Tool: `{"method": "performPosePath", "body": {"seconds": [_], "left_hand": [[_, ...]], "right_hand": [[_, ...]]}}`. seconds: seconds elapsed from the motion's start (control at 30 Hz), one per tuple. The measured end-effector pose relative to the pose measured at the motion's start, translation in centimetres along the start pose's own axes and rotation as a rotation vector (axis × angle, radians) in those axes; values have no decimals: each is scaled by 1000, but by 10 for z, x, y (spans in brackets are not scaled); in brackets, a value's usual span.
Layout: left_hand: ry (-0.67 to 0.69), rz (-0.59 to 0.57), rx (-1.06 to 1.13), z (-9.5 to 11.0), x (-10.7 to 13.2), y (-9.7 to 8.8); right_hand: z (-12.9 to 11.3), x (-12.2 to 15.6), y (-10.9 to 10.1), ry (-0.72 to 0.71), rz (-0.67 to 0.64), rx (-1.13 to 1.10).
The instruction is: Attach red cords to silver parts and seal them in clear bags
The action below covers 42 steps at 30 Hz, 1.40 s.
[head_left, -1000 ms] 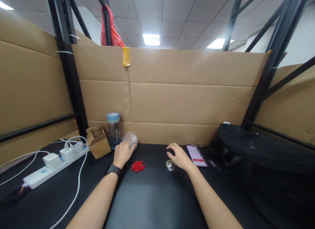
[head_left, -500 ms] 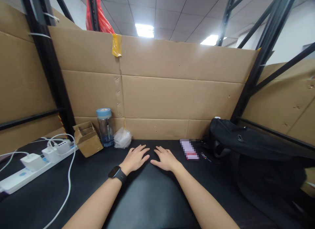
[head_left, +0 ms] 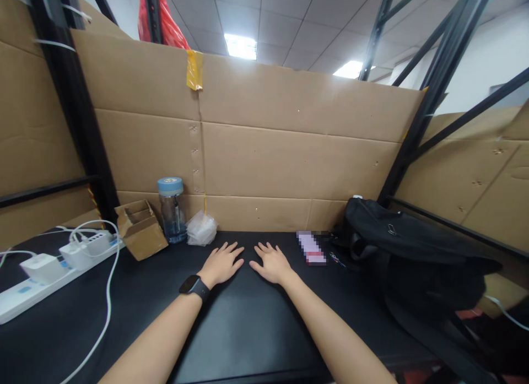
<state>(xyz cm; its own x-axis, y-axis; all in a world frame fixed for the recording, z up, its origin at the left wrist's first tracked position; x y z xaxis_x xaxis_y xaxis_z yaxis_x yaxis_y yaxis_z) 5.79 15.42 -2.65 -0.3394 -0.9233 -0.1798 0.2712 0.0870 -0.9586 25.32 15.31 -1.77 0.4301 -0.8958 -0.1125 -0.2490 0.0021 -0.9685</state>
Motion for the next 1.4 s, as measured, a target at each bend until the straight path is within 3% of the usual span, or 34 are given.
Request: {"method": "performPosePath", "body": {"seconds": [0.4, 0.67, 0.8, 0.93, 1.0, 1.13, 1.2, 1.3, 1.4], "left_hand": [[-6, 81, -45, 7, -1, 2], [14, 136, -89, 7, 1, 2], [73, 203, -96, 16, 5, -8], [77, 299, -49, 13, 9, -30], [58, 270, 12, 0, 10, -39], [63, 43, 147, -39, 15, -43], [35, 6, 165, -54, 19, -44], [25, -8, 177, -60, 23, -43], [68, -9, 201, -49, 24, -44]], "right_hand": [[-11, 10, -19, 62, 47, 4], [-14, 15, -17, 64, 76, 18], [-15, 18, -16, 35, 190, 55], [-6, 16, -21, -6, 261, -28], [7, 16, -24, 24, 229, -89], [36, 22, -21, 124, -34, -159], [44, 26, -21, 119, -105, -175], [47, 29, -22, 94, -115, -192], [45, 28, -25, 37, -48, -238]]}}
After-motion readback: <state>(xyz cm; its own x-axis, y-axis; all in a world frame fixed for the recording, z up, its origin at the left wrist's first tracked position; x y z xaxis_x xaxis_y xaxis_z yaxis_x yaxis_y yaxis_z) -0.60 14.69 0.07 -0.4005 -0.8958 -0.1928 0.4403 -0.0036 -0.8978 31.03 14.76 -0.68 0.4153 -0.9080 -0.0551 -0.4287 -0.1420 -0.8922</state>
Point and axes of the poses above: each hand's wrist, its own x-axis away from the middle knuckle, its own y-axis out of the palm, z = x × y, the point moved 4 cm from there along -x, towards the middle knuckle, and after that the axes turned 1 degree about z, right-handed, at the moved point
